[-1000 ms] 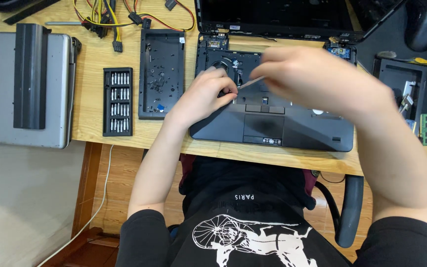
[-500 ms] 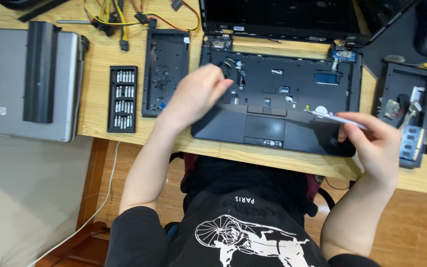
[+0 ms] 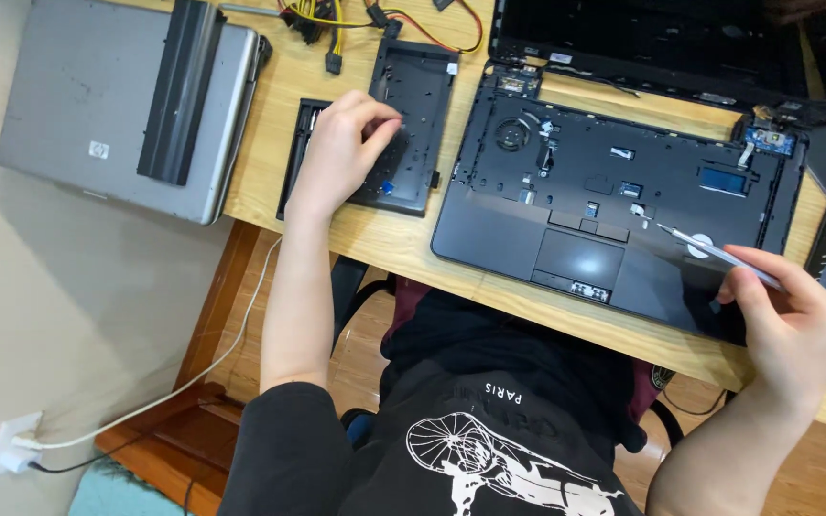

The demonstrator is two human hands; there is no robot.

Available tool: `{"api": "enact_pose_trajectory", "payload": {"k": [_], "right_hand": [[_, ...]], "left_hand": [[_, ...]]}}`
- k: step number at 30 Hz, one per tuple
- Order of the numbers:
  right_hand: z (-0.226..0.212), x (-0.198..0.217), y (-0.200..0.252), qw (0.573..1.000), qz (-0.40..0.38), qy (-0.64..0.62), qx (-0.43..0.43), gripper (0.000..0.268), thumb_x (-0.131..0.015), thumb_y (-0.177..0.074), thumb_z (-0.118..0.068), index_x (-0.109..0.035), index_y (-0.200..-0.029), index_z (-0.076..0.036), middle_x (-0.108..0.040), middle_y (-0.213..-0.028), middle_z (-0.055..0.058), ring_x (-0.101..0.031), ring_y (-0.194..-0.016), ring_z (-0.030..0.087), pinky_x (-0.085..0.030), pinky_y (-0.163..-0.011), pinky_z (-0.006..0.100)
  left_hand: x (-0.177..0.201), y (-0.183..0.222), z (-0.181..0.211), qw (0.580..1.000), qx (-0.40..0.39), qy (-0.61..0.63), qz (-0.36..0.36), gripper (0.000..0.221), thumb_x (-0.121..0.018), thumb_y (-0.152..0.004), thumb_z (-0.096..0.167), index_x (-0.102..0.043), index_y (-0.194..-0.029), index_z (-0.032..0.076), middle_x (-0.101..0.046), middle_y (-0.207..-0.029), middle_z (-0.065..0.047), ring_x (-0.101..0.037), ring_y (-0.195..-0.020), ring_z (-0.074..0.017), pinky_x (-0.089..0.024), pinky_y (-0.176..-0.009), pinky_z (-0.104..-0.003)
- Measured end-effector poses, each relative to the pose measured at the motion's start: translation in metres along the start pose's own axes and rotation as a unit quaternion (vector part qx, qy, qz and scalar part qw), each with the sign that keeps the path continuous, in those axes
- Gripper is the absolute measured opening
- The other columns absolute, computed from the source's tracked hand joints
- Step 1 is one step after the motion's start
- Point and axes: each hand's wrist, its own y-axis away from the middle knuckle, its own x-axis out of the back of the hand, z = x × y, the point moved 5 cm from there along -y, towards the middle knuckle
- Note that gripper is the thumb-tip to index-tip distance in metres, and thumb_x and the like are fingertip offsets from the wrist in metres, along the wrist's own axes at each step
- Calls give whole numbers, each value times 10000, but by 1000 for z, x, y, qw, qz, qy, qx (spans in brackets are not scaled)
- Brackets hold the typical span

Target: Disassemble a laptop by removing the keyboard and internal screws.

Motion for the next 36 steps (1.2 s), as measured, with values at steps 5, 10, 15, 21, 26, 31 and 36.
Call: {"api": "enact_pose_trajectory", "payload": {"k": [5,10,15,21,26,31,36], "right_hand": [[-1,2,-3,1000,-2,25,15,164,-631,-1128,8,-688,-1265,79,-677,-945,74,-633,-859,95,-505,-797,208],[0,1,-3,1000,-3,10,11,165,-636,-1127,6,-690,-1266,76,-675,-942,70,-629,-856,92,-500,-790,207],[-12,-2,-10,1000,-12,12,9,158,-637,-1114,15,-692,-1252,69,-671,-986,66,-633,-889,94,-500,-829,217],[-75,-36,-49,992,-85,77,43,162,-665,-1042,3,-699,-1198,28,-663,-1046,59,-649,-931,109,-511,-815,226],[-140,-110,-84,934,-213,231,170,157,-730,-971,-75,-735,-1119,-23,-722,-1036,82,-705,-914,173,-553,-787,288],[-165,-178,-104,893,-277,261,241,162,-733,-944,-99,-729,-1085,-19,-703,-990,111,-724,-867,230,-568,-747,335],[-176,-209,-110,837,-297,332,317,168,-718,-919,-107,-732,-1058,-14,-690,-962,132,-709,-844,306,-568,-764,395]], "left_hand": [[-9,-7,4,1000,1,20,-17,125,-769,-945,122,-733,-969,5,-658,-917,-98,-651,-777,-222,-520,-708,-331],[-22,-21,-6,999,-12,-23,-20,131,-757,-950,144,-747,-951,14,-661,-946,-106,-652,-903,-266,-520,-790,-375],[-28,-23,-10,997,-33,-67,-16,112,-704,-988,124,-756,-1000,25,-659,-1015,-124,-643,-1016,-312,-515,-893,-412],[-39,22,50,984,-138,-110,-26,160,-691,-1004,105,-712,-1116,-7,-648,-1025,-152,-619,-990,-324,-508,-872,-436],[-52,83,92,983,-167,-72,-20,298,-740,-920,132,-709,-1186,2,-657,-1256,-171,-595,-1246,-350,-496,-1040,-442],[-61,91,88,980,-165,-107,-9,328,-755,-927,122,-709,-1222,-13,-644,-1335,-169,-582,-1296,-335,-477,-1091,-437],[-57,87,94,979,-166,-120,-18,313,-753,-924,112,-710,-1205,-19,-642,-1326,-167,-587,-1287,-325,-469,-1114,-441]]}}
